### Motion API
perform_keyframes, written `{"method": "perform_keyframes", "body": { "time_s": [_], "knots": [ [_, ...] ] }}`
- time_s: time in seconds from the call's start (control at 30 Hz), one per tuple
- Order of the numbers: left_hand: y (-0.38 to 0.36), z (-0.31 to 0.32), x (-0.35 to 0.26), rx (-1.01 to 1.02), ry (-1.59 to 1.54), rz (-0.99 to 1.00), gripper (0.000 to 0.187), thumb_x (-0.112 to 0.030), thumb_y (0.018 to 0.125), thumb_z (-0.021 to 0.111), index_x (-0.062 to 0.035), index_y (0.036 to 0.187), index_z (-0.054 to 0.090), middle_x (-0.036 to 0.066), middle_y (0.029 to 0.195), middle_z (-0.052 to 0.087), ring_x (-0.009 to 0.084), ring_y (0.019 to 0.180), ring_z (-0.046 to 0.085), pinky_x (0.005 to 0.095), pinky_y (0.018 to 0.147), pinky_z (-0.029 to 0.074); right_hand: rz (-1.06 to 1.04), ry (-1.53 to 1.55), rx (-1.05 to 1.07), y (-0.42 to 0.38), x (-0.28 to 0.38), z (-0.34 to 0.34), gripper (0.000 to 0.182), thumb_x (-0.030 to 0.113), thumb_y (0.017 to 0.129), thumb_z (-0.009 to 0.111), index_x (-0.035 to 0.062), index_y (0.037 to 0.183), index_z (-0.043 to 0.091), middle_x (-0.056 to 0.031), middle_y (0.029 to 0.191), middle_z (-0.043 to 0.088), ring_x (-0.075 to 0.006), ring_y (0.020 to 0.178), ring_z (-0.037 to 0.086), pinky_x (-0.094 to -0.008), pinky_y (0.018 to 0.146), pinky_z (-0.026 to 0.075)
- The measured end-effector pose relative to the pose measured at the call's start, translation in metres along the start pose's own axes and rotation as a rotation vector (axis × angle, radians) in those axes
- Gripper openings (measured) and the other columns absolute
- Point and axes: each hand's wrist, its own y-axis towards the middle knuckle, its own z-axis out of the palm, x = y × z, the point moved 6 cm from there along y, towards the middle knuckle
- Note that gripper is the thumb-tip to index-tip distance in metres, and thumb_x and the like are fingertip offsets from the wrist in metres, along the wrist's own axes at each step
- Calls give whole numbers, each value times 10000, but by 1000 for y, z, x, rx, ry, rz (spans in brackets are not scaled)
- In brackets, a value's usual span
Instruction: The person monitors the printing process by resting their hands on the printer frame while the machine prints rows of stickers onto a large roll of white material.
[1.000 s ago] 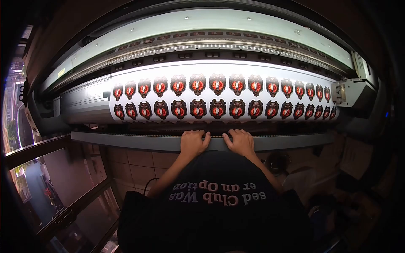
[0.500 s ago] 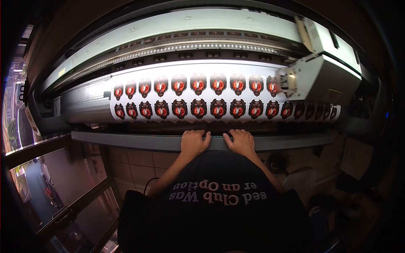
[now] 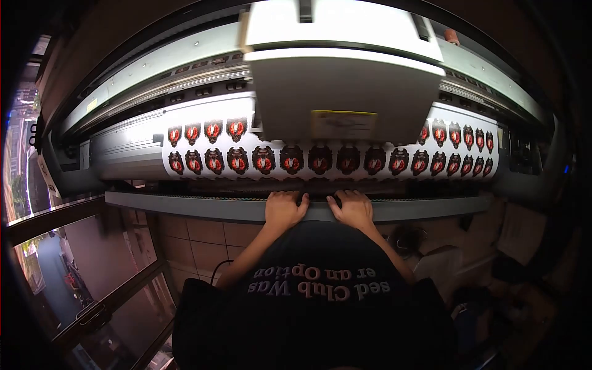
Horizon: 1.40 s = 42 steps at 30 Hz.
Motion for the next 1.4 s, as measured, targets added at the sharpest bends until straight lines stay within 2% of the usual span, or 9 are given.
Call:
{"method": "perform_keyframes", "body": {
  "time_s": [0.07,0.2,0.3,0.47,0.8,0.87,1.4],
  "knots": [
    [0,-3,-1,-101,-42,39,345,-340,920,600,-52,775,719,128,700,679,327,724,674,441,761,513,-28,-8,-25,1,2,-2,409,446,929,597,63,864,722,-128,793,697,-325,789,683,-444,740,541],
    [-2,4,4,-35,-27,14,327,-333,916,610,-56,788,727,117,717,694,318,713,675,436,779,514,-2,-7,25,3,6,-8,413,445,934,588,61,868,723,-132,803,700,-329,791,680,-447,749,536],
    [-4,6,4,-52,5,10,348,-348,893,619,-56,723,703,114,723,699,307,719,683,425,805,520,42,-38,90,3,6,-7,376,425,928,602,73,898,732,-116,849,714,-318,834,689,-441,775,535],
    [-4,6,5,4,20,-29,362,-357,925,596,-51,801,744,133,761,725,302,754,706,422,828,514,32,-23,75,3,5,-6,393,423,929,601,55,915,737,-126,839,714,-329,827,683,-450,769,527],
    [-1,6,7,44,-25,-49,364,-347,927,595,-42,798,746,145,739,716,312,732,702,425,819,514,0,-24,56,5,5,-6,392,425,927,613,52,899,730,-133,820,705,-331,822,680,-451,763,525],
    [-1,6,6,51,-14,-26,366,-344,928,593,-39,793,744,148,727,710,313,719,698,424,805,515,-11,-24,37,6,5,-6,392,413,922,613,45,834,719,-136,780,698,-327,760,677,-455,712,520],
    [-2,5,3,-23,30,26,325,-330,910,617,-66,762,735,113,706,702,296,708,693,418,778,520,35,-48,59,5,5,-7,378,430,927,603,76,857,714,-117,807,699,-325,816,687,-449,754,531]
  ]
}}
